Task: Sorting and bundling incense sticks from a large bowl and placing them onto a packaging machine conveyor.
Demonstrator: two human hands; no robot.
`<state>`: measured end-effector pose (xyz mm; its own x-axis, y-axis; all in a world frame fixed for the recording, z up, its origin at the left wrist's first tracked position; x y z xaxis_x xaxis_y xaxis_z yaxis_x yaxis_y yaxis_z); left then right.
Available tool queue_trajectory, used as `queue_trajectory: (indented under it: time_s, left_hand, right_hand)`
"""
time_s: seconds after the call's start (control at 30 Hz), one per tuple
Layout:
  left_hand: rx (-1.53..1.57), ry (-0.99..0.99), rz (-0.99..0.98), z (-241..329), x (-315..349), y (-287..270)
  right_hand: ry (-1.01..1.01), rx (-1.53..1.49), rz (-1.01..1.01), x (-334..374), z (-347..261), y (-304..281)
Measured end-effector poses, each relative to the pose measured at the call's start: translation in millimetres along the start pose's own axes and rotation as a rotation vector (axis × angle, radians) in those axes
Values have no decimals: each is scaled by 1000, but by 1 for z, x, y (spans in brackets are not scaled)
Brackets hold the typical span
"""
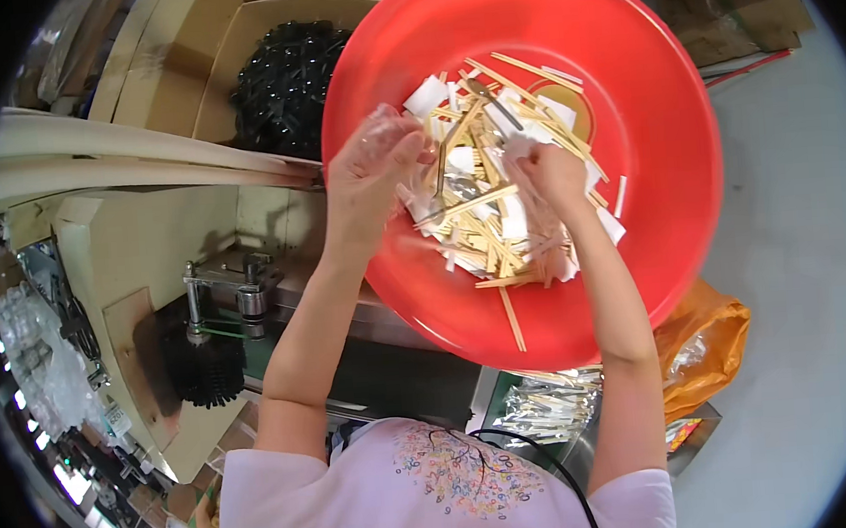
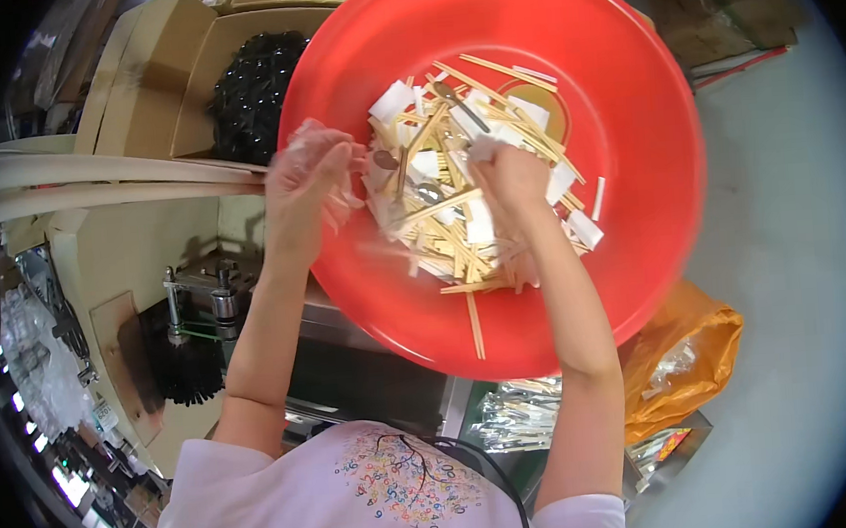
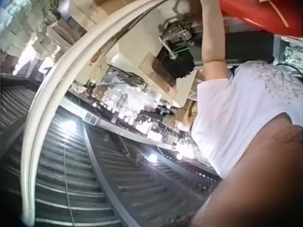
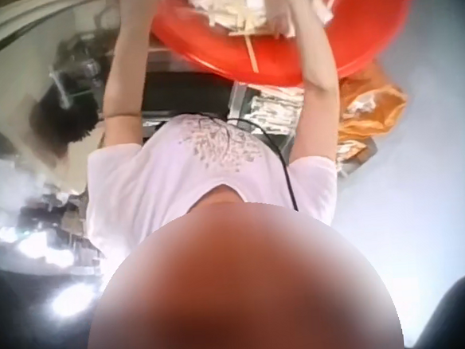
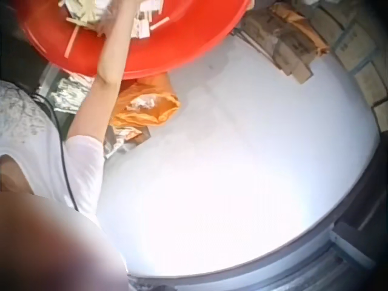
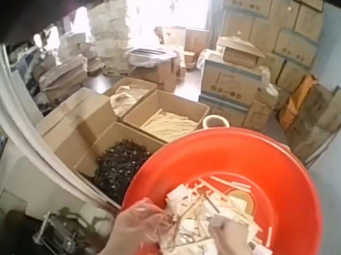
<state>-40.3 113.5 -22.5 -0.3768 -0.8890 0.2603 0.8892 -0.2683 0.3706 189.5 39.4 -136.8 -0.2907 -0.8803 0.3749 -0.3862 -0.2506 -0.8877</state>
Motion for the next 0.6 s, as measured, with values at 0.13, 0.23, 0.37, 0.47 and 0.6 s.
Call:
queue_trajectory:
  time_s: [0.13,0.23,0.37,0.47,0.6]
  left_hand:
    - [-187,-29,90,11,-16,-24]
    - [-173,-131,74,-8,-21,-13]
    - [-225,-297,4,-63,-17,-1]
    - [-161,-221,-184,-81,-3,37]
    - [-93,-189,-237,-75,9,89]
  right_hand:
    - [-132,87,-99,-17,-55,52]
    - [-373,139,-76,2,-79,65]
    - [-220,-74,-101,30,-52,11]
    - [-81,-426,-51,62,-37,-38]
    - [-116,-650,128,95,-44,-77]
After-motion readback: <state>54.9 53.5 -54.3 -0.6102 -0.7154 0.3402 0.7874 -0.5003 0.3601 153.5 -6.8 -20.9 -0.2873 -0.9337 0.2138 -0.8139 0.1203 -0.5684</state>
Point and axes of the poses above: each hand's wrist, its own x-axis away from the middle knuckle, its own y-axis out of the palm, z = x × y, the point moved 10 cm from there along -x, towards the middle knuckle, and after that the axes turned 4 degrees about -y, right-handed, at the moved point
